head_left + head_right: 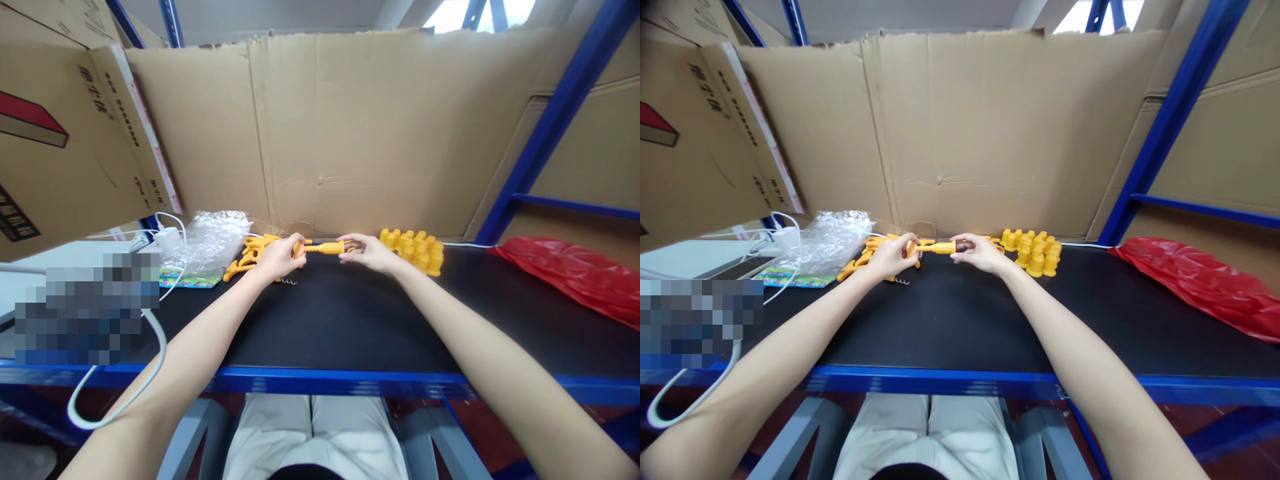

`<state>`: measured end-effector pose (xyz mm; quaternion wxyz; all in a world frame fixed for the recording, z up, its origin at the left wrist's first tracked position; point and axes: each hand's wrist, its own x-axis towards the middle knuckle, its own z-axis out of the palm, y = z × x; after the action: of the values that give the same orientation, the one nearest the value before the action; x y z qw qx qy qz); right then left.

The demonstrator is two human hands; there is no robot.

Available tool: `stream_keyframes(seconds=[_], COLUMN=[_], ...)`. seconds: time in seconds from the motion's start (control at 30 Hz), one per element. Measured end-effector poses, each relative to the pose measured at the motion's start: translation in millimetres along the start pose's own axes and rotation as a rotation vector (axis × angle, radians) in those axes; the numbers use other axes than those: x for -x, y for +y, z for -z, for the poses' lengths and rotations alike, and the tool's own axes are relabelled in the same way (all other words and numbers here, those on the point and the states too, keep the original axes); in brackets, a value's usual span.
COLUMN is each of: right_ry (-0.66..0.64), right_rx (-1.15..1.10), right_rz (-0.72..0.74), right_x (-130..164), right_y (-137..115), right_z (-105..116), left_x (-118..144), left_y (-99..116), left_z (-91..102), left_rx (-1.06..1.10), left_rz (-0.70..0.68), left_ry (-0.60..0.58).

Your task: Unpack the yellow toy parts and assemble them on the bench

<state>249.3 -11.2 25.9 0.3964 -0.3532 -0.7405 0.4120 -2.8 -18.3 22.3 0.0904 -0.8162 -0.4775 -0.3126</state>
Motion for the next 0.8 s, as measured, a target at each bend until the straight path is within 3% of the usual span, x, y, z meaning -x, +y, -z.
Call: stream_keyframes(seconds=[0.33,0.47,0.67,0.8], right_ry=[0.103,0.25,0.59,0.658], right_rx=[0.082,0.236,0.633,0.884], right_rz=[0.027,0.073,0.103,0.103], right_x=[-3,-9,-7,-1], right_y=[9,17,23,23], right_z=[5,12,28,34], left_x=[0,0,-1,-1], left_y=[-4,-7,-9,-8], left_z=[-0.8,0.0,-0.2,-0.7], left_rx=[-0.004,-0.022,-0.042,-0.041], left_rz=[0.005,0.073,0.111,0.113], left_ry=[0.002,-0.001,-0.022,-0.035])
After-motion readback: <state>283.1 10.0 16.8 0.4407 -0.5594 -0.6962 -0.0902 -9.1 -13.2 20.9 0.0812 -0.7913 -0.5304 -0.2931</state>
